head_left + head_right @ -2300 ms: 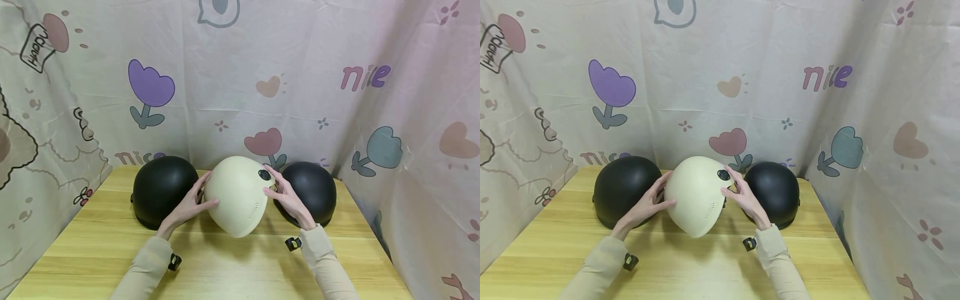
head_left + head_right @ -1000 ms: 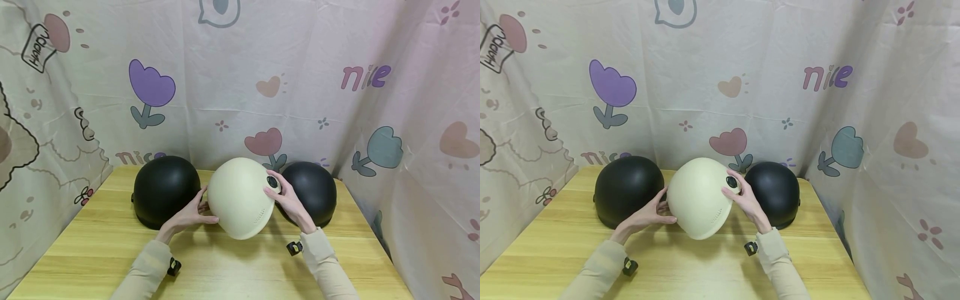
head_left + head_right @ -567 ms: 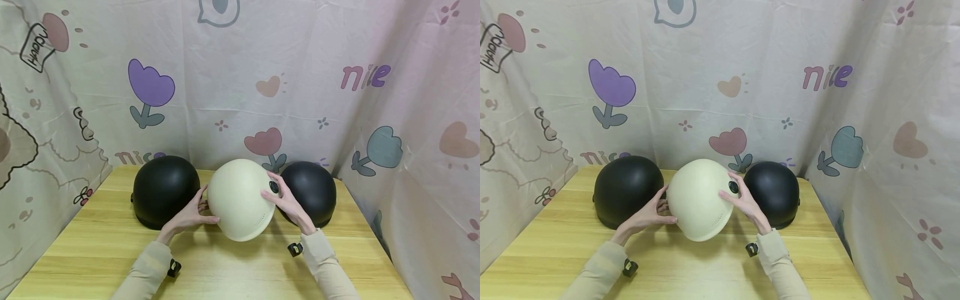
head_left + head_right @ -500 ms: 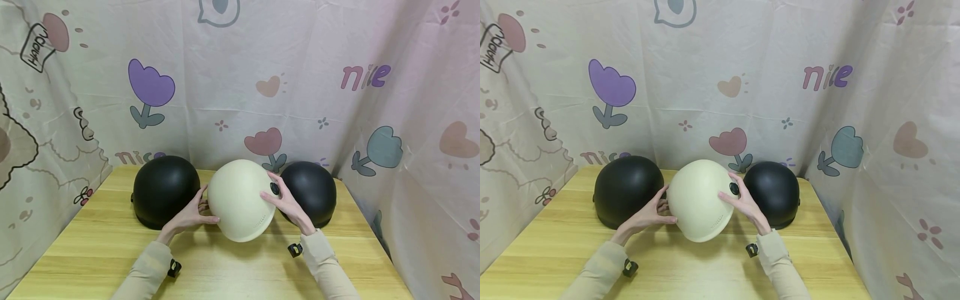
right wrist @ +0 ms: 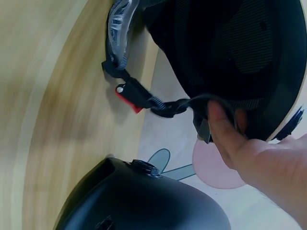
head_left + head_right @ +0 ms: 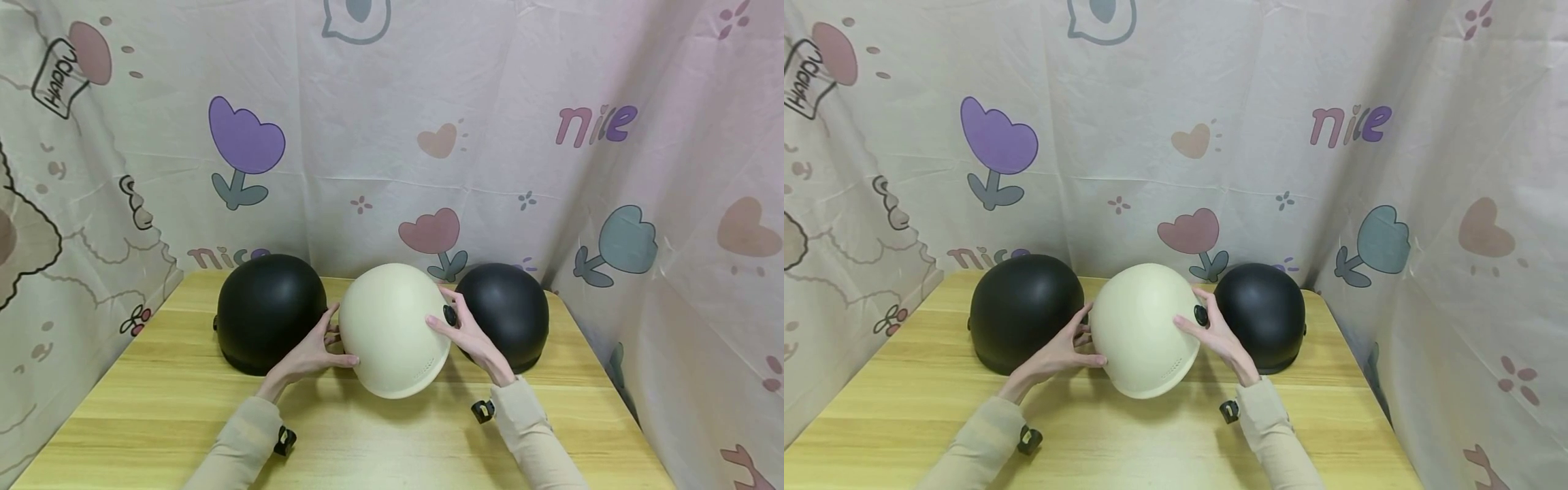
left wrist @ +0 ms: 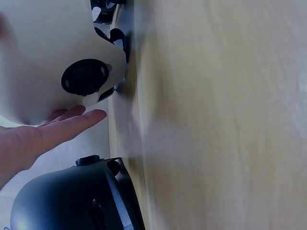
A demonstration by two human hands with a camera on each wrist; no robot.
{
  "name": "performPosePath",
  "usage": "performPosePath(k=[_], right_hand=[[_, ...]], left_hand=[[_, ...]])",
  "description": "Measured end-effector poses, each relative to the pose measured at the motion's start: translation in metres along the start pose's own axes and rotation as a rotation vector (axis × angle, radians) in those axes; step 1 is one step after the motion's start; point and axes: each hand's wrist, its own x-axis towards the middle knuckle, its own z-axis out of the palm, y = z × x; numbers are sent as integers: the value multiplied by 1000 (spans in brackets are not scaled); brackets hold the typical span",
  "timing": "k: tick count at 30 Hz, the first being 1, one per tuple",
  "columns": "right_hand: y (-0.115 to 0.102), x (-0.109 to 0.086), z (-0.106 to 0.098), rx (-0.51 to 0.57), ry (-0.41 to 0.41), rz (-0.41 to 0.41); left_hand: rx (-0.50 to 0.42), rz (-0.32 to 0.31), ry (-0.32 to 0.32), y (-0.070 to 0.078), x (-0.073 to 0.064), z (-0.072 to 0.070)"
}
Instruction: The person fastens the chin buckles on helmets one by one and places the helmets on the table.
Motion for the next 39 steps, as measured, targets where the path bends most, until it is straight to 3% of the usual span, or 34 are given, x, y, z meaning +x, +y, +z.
performPosePath(k=[5,18,29,39], right_hand=[[3,-1,-1,6,-12,14],[19,1,-3,-14,-54,2],[31,1,-3,-18,-78,-18],[38,2,-2,-25,-76,10]], left_hand=[[35,-6,22,2,-1,2],[16,-4,40,-1,-1,2],[23,-37,27,-3,1,5],[30,-13,21,-4,2,3]])
